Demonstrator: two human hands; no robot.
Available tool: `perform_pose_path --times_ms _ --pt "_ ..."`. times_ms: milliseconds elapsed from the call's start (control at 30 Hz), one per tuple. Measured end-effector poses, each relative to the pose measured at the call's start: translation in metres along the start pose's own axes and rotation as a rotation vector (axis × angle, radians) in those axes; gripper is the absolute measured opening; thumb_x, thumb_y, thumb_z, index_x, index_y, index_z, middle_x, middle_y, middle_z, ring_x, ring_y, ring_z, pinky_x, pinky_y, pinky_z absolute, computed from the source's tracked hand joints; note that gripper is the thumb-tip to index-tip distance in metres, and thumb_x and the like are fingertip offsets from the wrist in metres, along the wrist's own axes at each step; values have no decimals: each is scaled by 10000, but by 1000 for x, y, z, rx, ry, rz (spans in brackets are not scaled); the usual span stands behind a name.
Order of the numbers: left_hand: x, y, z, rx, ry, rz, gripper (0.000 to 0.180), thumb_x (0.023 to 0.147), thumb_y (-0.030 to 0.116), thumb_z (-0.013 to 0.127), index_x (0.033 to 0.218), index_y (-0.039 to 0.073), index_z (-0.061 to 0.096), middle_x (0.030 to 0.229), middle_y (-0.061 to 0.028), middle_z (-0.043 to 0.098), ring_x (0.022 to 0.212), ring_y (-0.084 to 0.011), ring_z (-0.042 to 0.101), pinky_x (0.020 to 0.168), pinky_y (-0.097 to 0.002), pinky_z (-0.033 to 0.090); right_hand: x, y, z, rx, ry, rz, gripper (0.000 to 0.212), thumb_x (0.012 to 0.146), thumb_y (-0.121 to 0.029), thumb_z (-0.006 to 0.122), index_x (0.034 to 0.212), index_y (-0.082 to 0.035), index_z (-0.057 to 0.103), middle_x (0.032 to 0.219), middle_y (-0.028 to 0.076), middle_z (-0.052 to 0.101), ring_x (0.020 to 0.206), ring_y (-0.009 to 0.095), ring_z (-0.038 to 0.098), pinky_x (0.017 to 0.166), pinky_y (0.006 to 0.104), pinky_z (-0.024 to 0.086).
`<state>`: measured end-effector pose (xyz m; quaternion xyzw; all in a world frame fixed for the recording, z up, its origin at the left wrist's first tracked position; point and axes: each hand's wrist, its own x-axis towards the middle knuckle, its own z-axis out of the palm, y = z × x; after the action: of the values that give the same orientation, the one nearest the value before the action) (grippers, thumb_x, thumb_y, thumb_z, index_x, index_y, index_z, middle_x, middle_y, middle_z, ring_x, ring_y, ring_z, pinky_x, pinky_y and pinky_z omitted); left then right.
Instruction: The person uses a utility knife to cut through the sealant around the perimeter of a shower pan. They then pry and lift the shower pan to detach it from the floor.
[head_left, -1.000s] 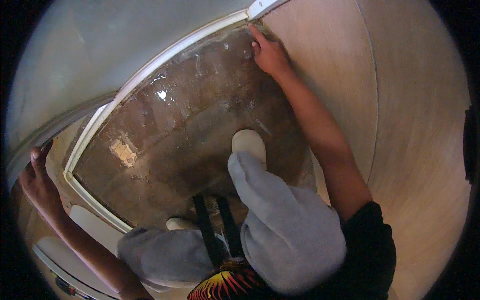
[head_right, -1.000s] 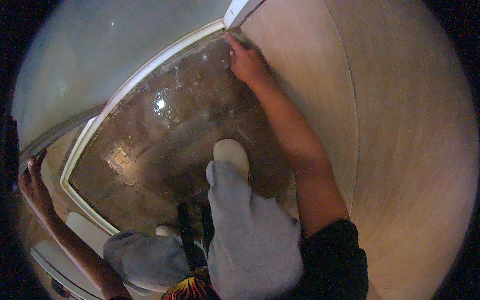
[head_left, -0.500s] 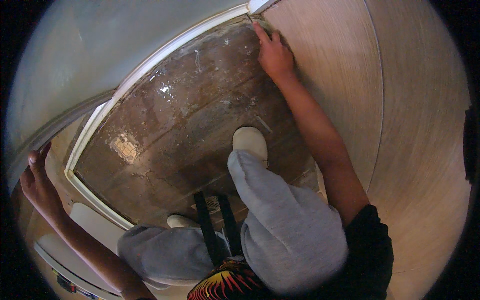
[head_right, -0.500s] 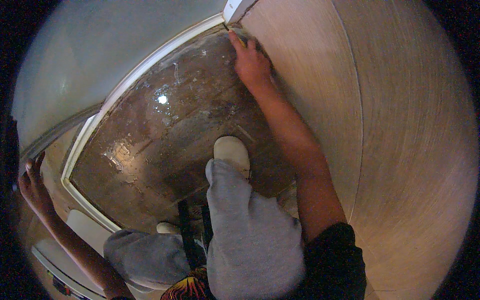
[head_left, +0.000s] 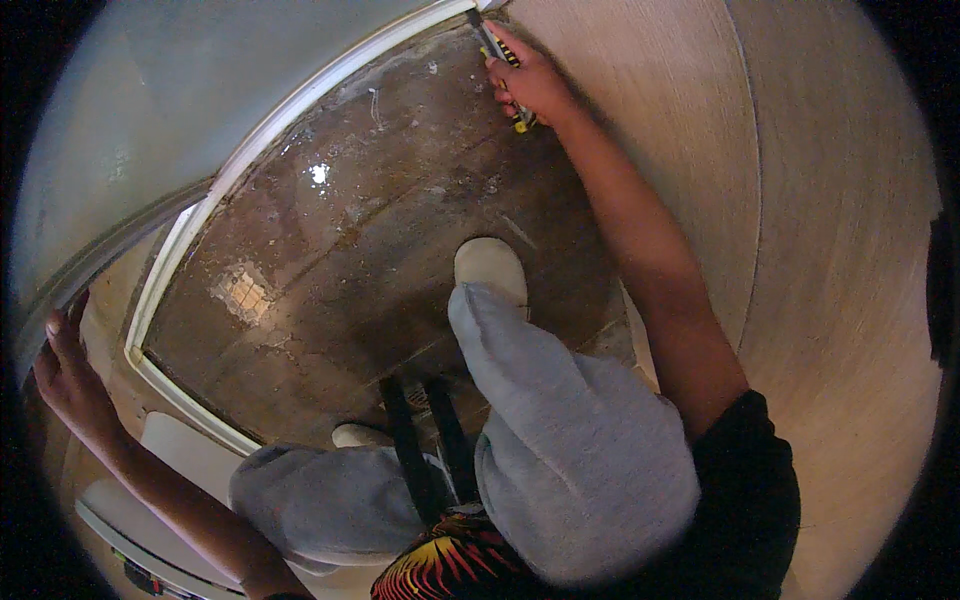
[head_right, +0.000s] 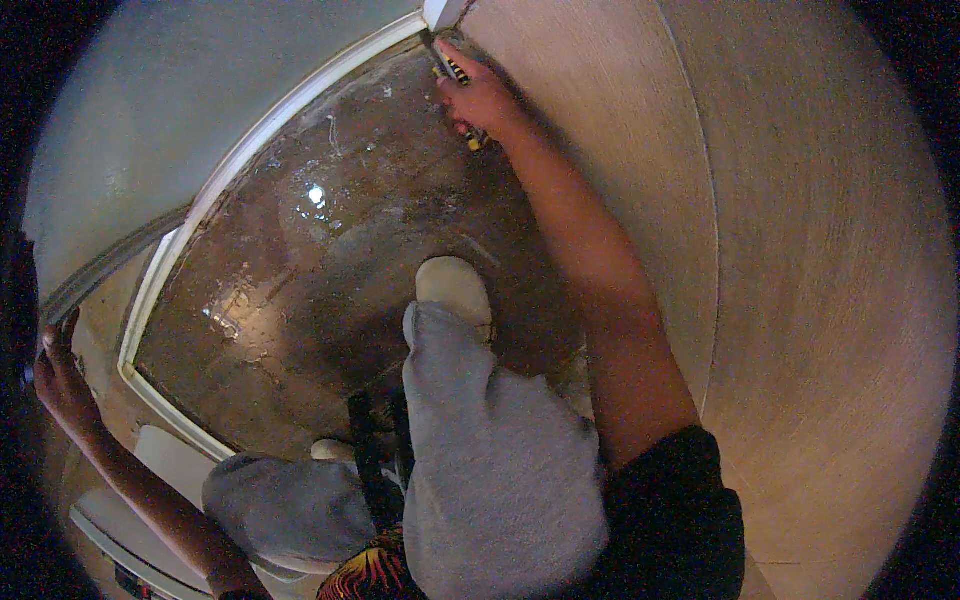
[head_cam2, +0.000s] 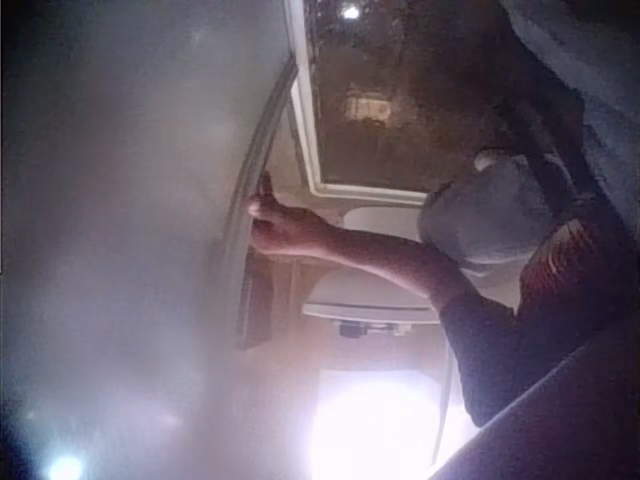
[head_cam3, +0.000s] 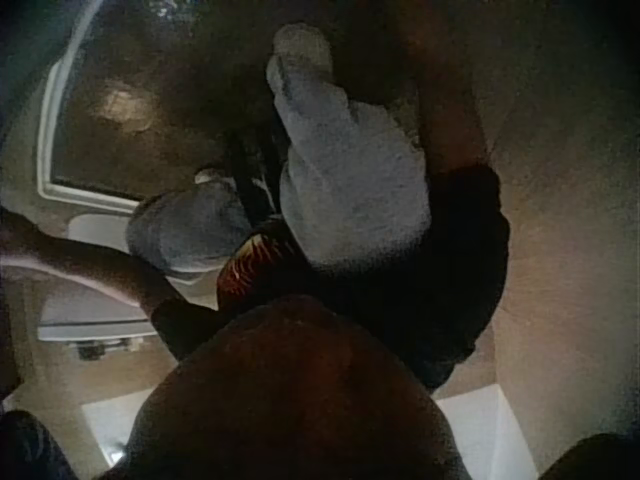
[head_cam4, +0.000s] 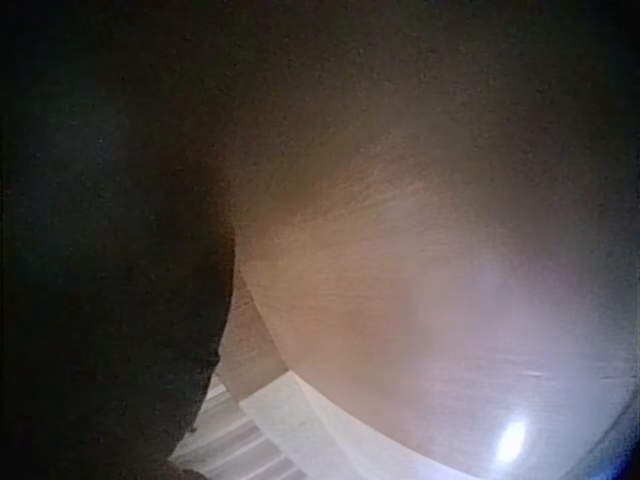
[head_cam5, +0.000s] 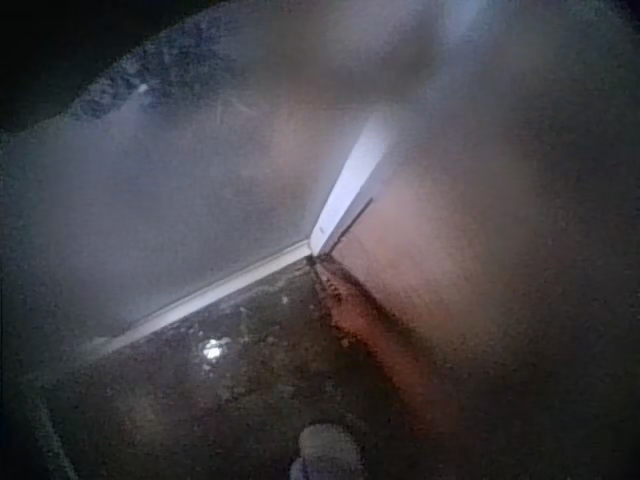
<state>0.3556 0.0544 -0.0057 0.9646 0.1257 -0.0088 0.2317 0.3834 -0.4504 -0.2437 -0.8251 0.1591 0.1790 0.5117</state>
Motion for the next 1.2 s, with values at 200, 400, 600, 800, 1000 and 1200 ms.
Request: perform_pose_path --times_ms 200,400,600,800,1000,1200 --pt "10 -7 -3 92 -1 -3 541 962 480 380 1165 44 629 1131 -71 651 1031 -167 559 932 -324 385 -8 7 -3 -426 164 -165 587 868 -98 509 1385 -341 374 1031 197 595 890 372 623 791 466 503" --pt "10 -5 -4 26 6 -27 544 961 479 386 1130 34 648 1131 -77 652 1116 -175 543 1003 -327 354 -20 -10 4 -895 253 -148 588 839 -90 517 1370 -312 398 1120 236 588 921 419 605 833 473 498" --pt "10 -10 -3 29 4 -49 529 966 457 395 1134 21 643 1121 -86 654 1088 -179 558 999 -333 364 -12 14 0 -419 208 -320 567 848 -95 514 1366 -300 406 1104 236 594 957 420 591 875 459 479" --pt "2 1 -1 68 28 -29 516 973 421 403 1125 -13 637 1113 -131 649 1072 -196 572 985 -336 382 -28 20 -6 -461 223 -240 587 854 -57 517 1373 -304 400 1128 206 594 997 404 581 876 435 473" --pt "1 -6 1 -77 11 -15 497 972 410 414 1095 -7 655 1098 -145 652 1068 -207 576 987 -336 380 -22 3 -2 -682 200 -196 655 818 -57 540 1385 -336 367 1056 261 578 938 417 588 825 500 481" --pt "-3 -1 -1 85 52 4 509 960 428 430 1044 -7 680 1063 -146 660 1013 -218 586 965 -331 377 -9 -6 1 -717 206 -110 658 834 -75 542 1393 -355 338 968 265 596 873 425 592 758 517 486"
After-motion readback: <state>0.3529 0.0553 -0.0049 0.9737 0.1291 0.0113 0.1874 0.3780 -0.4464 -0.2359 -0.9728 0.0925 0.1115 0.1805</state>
